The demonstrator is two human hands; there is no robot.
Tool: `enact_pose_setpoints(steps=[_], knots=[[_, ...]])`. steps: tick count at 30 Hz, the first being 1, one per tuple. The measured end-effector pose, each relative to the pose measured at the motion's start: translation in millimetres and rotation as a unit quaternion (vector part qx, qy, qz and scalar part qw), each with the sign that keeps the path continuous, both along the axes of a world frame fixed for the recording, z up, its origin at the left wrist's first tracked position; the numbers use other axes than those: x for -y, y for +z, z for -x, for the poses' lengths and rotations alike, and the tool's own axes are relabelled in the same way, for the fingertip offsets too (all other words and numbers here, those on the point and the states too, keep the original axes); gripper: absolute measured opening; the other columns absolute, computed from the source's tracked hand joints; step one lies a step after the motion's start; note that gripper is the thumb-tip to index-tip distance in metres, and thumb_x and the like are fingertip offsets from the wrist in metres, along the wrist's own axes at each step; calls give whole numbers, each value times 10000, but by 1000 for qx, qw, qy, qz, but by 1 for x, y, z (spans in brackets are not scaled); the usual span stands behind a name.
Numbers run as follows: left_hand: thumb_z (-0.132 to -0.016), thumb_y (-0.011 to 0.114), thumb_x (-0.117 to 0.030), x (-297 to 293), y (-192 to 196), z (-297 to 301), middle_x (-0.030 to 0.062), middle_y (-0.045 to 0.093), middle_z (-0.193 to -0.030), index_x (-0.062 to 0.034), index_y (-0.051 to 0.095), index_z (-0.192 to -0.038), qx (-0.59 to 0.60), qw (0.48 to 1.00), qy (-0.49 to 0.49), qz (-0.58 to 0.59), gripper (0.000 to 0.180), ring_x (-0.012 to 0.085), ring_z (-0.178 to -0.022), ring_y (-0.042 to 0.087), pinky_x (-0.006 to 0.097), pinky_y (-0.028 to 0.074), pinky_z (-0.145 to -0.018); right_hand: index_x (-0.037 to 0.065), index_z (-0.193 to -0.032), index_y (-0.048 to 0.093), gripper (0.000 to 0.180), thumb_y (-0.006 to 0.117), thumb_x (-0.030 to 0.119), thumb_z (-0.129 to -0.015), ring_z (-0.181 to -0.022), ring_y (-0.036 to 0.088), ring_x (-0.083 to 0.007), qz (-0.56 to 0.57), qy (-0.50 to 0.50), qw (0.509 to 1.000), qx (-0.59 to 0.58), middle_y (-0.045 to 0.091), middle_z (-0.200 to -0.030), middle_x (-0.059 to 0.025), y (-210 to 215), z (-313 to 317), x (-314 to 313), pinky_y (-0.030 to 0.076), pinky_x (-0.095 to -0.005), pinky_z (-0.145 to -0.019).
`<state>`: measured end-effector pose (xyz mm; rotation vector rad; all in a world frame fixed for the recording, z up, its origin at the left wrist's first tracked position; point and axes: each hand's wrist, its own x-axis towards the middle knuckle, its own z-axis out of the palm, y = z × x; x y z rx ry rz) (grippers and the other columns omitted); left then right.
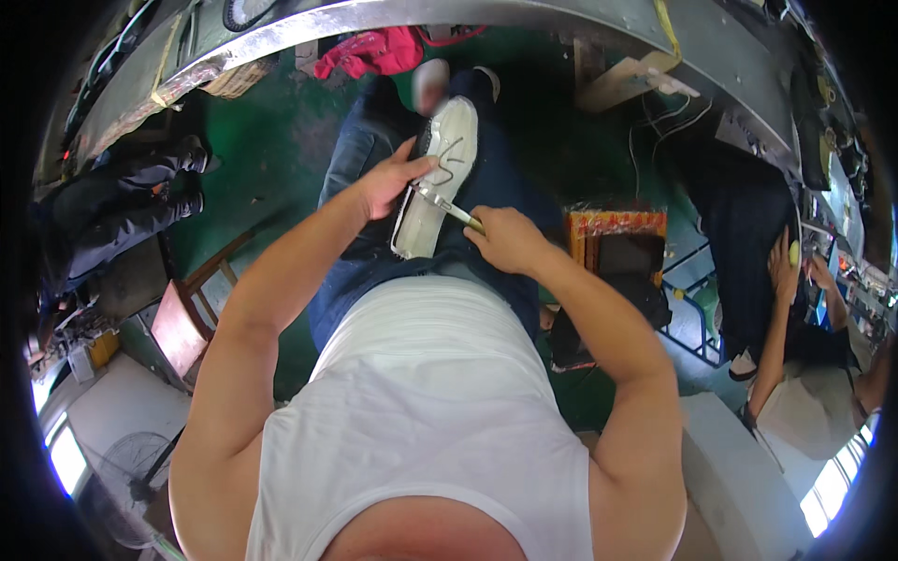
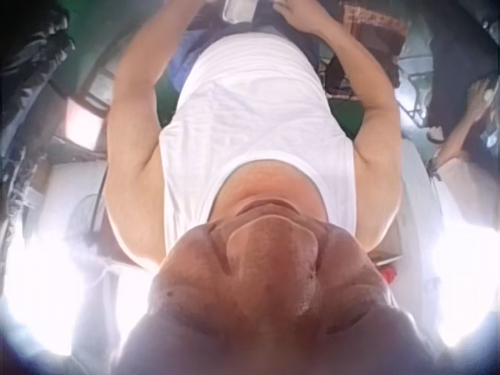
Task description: Trim and inspect shoe components on a conveyor belt using hand tools.
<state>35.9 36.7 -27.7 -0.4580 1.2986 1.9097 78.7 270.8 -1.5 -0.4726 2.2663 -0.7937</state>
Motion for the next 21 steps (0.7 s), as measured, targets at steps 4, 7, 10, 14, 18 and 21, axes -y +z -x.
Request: enact_pose_setpoints(steps=[4, 7, 10, 14, 18, 21], knots=[[-881, 704, -295, 13, -16, -44, 213, 421, -1473, 12, 97, -1548, -129, 987, -20, 90, 954, 275, -1337, 459, 358, 365, -1107, 12, -936, 617, 249, 606, 260, -935, -838, 637, -428, 11, -11, 1000, 26, 664, -863, -236, 9, 2, -7, 485, -490, -737], [-927, 607, -313, 8, 6, -65, 273, 344, -1521, 54, 75, -1538, -246, 894, -178, 328, 890, 328, -1422, 358, 329, 293, -1153, 10, -923, 608, 247, 606, 256, -935, -849, 637, -425, -17, -10, 999, 26, 667, -865, -228, 13, 6, -1, 487, -487, -742], [-945, 601, -303, -1, 5, -61, 284, 431, -1460, 40, 125, -1540, -226, 890, -113, 380, 835, 316, -1351, 459, 322, 346, -1105, 9, -932, 599, 247, 603, 256, -938, -851, 636, -423, -3, -6, 1000, 4, 667, -873, -223, 7, -1, -4, 487, -490, -744], [-955, 558, -314, 1, 6, -62, 283, 322, -1526, 75, 207, -1508, -234, 891, -120, 369, 761, 370, -1387, 395, 333, 313, -1147, 14, -927, 594, 277, 597, 291, -944, -845, 638, -418, 7, 15, 998, -67, 669, -877, -212, 15, -10, -13, 493, -498, -745], [-951, 567, -307, 1, 13, -64, 262, 248, -1566, 58, 135, -1526, -265, 874, -168, 371, 808, 370, -1418, 342, 332, 306, -1152, 11, -914, 590, 327, 567, 334, -961, -834, 645, -419, -19, 36, 997, -64, 670, -874, -220, 39, -15, -19, 497, -512, -743], [-955, 589, -351, 3, -10, -65, 238, 166, -1605, -9, 41, -1558, -366, 835, -176, 371, 884, 342, -1451, 298, 335, 279, -1158, 7, -908, 585, 373, 523, 367, -983, -815, 648, -431, -92, 23, 995, -16, 668, -872, -236, 32, -21, -21, 498, -526, -730]])
